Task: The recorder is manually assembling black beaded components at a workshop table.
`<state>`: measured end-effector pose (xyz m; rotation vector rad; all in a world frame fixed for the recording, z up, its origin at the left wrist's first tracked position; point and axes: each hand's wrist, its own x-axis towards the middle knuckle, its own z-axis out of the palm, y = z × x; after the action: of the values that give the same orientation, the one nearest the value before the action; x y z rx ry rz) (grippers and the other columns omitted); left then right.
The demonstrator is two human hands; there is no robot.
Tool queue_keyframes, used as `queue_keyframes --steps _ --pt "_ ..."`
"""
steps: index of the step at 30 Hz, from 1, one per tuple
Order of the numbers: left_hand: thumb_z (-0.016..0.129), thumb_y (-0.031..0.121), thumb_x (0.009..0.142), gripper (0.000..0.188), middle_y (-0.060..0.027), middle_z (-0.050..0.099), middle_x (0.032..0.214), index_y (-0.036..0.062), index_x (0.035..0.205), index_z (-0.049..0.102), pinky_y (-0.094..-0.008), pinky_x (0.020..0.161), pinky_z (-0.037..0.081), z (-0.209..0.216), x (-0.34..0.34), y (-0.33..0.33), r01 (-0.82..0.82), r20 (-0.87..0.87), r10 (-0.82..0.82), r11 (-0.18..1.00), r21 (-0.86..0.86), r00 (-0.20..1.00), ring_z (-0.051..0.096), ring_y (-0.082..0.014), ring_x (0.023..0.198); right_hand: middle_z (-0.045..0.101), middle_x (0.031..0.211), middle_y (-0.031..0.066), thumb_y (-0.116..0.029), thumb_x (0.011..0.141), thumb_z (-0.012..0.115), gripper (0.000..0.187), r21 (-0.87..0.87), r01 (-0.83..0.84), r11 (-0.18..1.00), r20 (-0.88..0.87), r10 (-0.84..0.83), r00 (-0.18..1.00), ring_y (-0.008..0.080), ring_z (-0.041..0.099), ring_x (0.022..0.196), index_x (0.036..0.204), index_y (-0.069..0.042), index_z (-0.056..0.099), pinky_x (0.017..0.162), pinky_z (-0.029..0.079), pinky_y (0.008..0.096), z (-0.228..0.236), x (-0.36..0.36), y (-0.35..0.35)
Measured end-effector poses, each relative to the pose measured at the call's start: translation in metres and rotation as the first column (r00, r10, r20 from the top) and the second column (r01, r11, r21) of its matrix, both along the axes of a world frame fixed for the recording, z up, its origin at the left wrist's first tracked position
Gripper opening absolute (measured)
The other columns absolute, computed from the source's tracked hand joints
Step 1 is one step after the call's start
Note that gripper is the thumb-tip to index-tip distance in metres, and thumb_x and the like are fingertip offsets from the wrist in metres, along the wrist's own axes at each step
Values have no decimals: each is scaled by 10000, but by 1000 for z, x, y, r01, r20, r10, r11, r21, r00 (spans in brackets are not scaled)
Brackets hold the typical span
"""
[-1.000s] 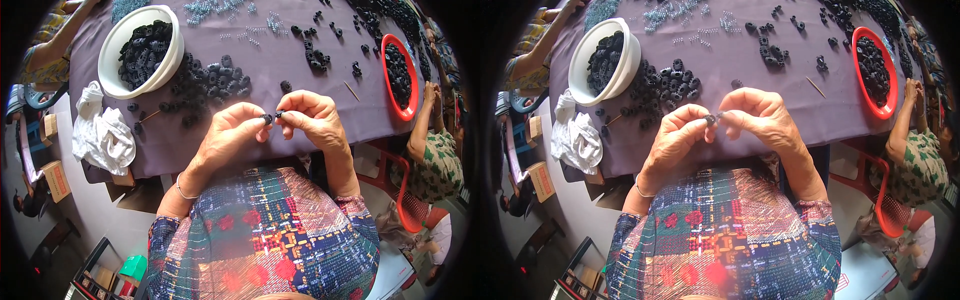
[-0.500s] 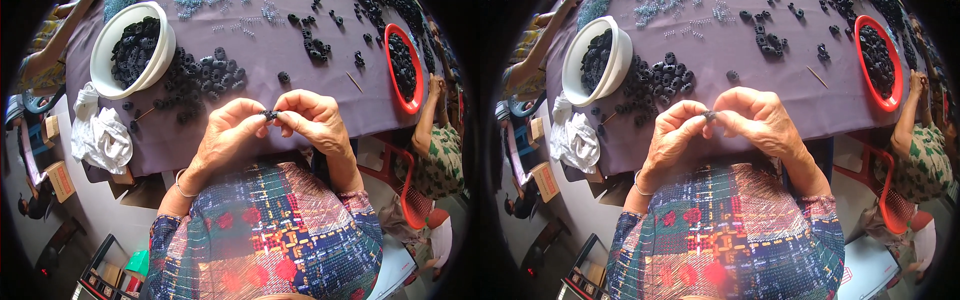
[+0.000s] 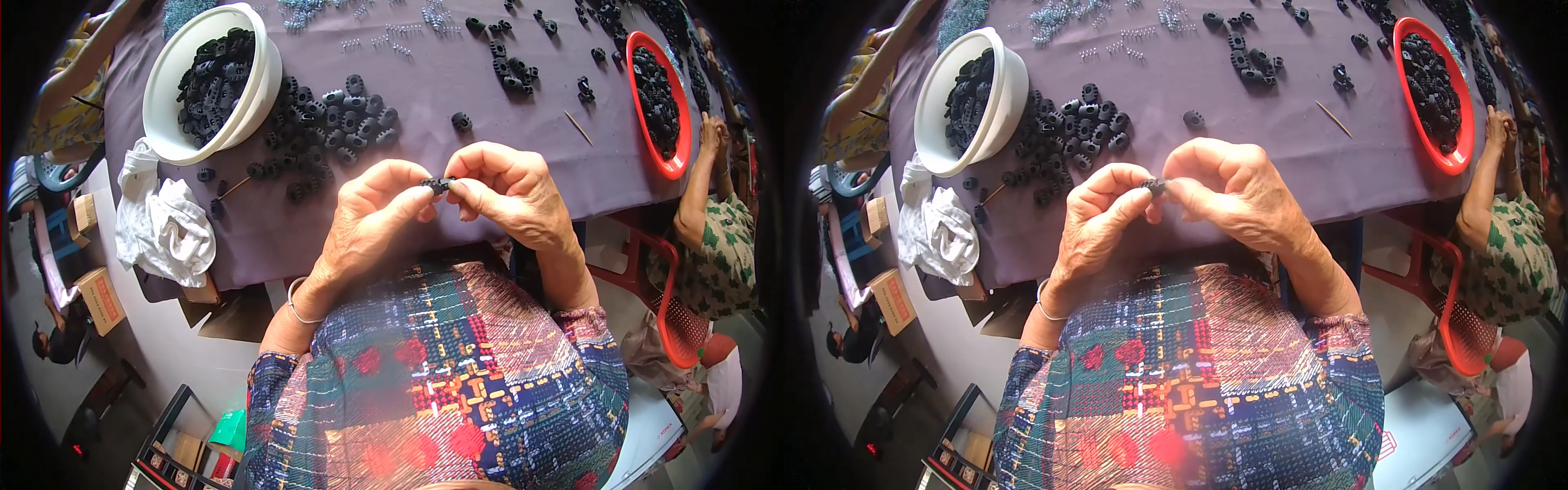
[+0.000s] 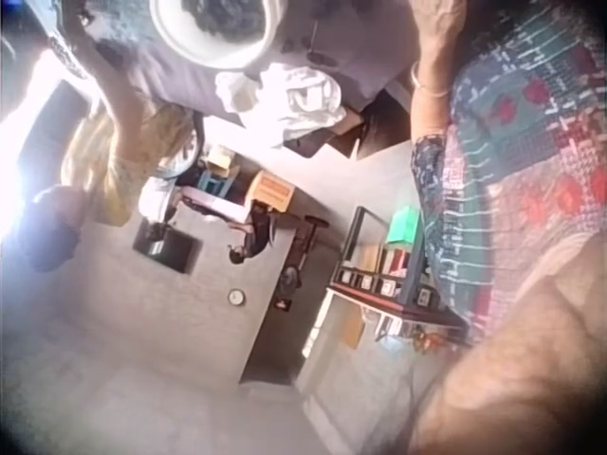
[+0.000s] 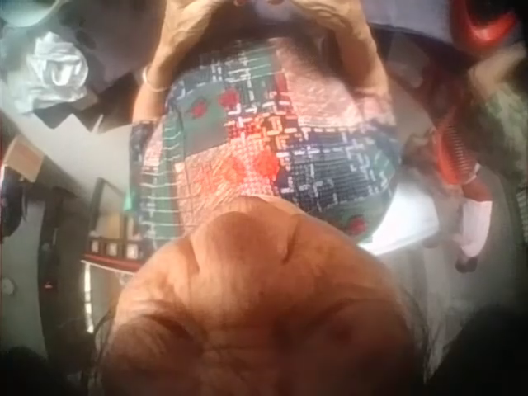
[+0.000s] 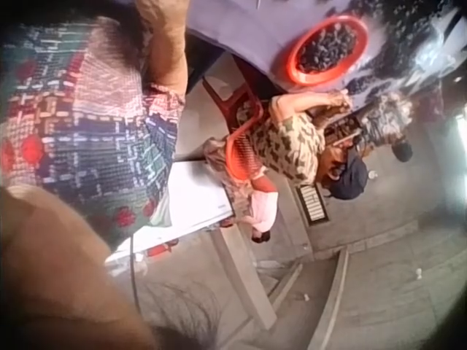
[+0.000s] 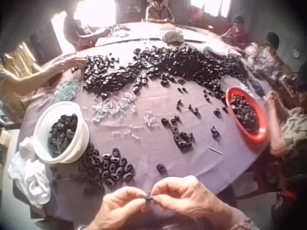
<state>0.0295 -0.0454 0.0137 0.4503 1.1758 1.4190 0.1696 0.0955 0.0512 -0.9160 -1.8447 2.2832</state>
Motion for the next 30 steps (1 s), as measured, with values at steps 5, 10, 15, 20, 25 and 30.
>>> queue_keyframes --steps 5,10,15,20,25,30 --pt "611 87 899 166 -40 642 872 -12 1031 596 -233 722 491 1 6 0 -40 -103 37 999 -26 994 593 -89 775 638 793 32 -90 876 608 122 89 -37 995 50 33 998 86 598 712 943 12 620 639 513 235 -2 -2 3" --pt "591 105 913 166 -47 638 858 -18 1025 594 -236 687 499 2 11 3 -83 -202 75 996 -28 977 600 -95 753 636 765 47 -90 864 613 127 145 -28 989 48 22 999 87 597 696 937 14 620 627 500 242 -5 -4 2" --pt "586 109 918 165 -48 638 856 -20 1021 589 -234 676 498 2 12 5 -99 -205 90 995 -34 975 599 -96 743 611 814 7 -80 909 595 119 174 -85 981 74 73 995 56 570 696 987 10 597 635 491 192 -5 -6 4" --pt "579 116 925 168 -45 634 850 -20 1024 578 -231 668 496 1 16 5 -124 -200 113 991 -42 973 596 -93 734 614 814 8 -84 908 598 126 201 -116 973 87 100 991 51 572 698 991 10 602 634 495 190 -8 -7 8" --pt "570 124 934 163 -42 632 847 -12 1024 572 -229 662 497 0 18 5 -148 -207 134 987 -53 969 595 -91 730 632 749 31 -89 854 617 128 183 -57 982 76 44 996 69 580 686 908 28 626 618 484 241 -7 -11 8" --pt "571 106 931 146 -38 631 835 -11 1019 572 -222 643 498 -1 22 6 -171 -238 151 983 -64 959 598 -86 706 642 757 43 -85 861 607 132 154 -65 986 105 49 993 93 620 651 917 33 626 577 498 230 -4 -13 7"
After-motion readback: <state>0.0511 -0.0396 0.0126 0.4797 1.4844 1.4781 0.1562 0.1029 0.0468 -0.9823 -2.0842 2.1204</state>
